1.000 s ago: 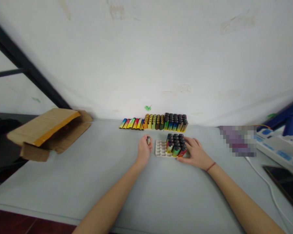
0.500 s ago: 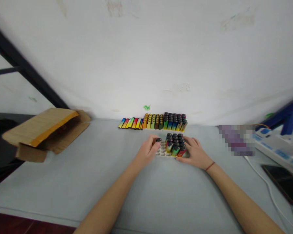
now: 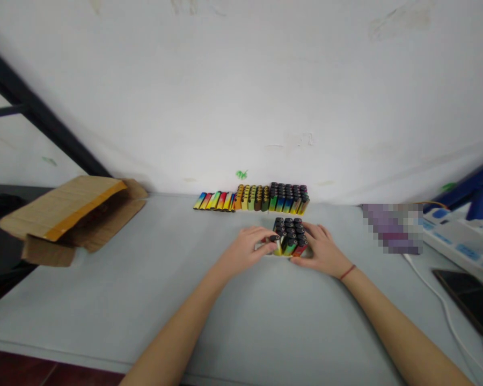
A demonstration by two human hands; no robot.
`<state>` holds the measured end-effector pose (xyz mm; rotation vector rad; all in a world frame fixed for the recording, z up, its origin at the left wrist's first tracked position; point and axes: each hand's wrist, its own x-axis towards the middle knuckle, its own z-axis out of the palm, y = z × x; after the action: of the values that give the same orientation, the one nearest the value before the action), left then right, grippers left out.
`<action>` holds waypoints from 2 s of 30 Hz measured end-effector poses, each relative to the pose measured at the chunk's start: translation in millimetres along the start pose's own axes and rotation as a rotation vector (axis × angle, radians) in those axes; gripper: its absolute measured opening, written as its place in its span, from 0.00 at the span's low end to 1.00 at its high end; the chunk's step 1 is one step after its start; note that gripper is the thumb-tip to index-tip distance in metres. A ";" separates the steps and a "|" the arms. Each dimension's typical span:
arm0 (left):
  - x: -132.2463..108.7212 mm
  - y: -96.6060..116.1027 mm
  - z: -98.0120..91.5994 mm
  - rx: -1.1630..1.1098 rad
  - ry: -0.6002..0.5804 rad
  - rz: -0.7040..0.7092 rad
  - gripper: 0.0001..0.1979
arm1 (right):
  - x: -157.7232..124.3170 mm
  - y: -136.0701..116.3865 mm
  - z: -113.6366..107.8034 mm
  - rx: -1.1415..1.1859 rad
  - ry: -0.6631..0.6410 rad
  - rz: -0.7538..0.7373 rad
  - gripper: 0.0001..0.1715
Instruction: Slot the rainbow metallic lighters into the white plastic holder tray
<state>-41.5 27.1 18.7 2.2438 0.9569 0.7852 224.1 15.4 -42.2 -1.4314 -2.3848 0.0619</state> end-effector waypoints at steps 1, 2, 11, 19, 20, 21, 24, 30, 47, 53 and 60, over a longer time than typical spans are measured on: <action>-0.4 0.1 0.6 0.022 -0.009 -0.014 0.11 | 0.0 0.1 0.2 0.001 0.001 0.001 0.48; -0.8 0.2 1.2 0.041 -0.018 -0.026 0.11 | -0.1 0.2 0.5 0.002 0.002 0.002 0.48; -3.1 -1.1 14.2 -0.016 0.049 -0.009 0.09 | 0.5 0.4 -0.1 0.007 0.000 0.003 0.48; -0.3 -11.3 -3.2 0.166 0.162 0.051 0.12 | 0.0 0.5 0.9 -0.001 0.014 -0.001 0.48; 0.2 -20.1 -10.3 0.216 0.254 0.000 0.14 | -0.1 0.8 1.1 0.000 0.016 -0.002 0.48; 0.2 -30.7 -18.5 0.280 0.366 -0.075 0.15 | -0.1 1.0 1.3 0.002 0.017 -0.002 0.48; -3.8 -65.5 -44.4 0.501 0.561 -0.379 0.20 | -0.2 1.2 1.2 0.004 0.016 0.004 0.48; -15.2 -96.1 -69.2 0.648 0.505 -0.854 0.26 | -0.2 1.6 1.4 -0.004 0.010 0.004 0.48; -20.7 -96.0 -72.4 0.693 0.494 -0.838 0.21 | -0.1 2.3 1.1 -0.003 0.025 -0.002 0.49; -27.5 -92.1 -80.0 0.678 0.294 -0.830 0.25 | -0.8 4.0 2.1 0.006 0.037 -0.004 0.47; -23.9 -82.2 -84.8 0.575 0.104 -0.885 0.13 | -0.4 3.1 1.7 -0.007 0.021 -0.005 0.48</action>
<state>-149.8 79.3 11.4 1.8581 2.2102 0.2227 226.4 16.8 -44.5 -1.4228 -2.3737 0.0371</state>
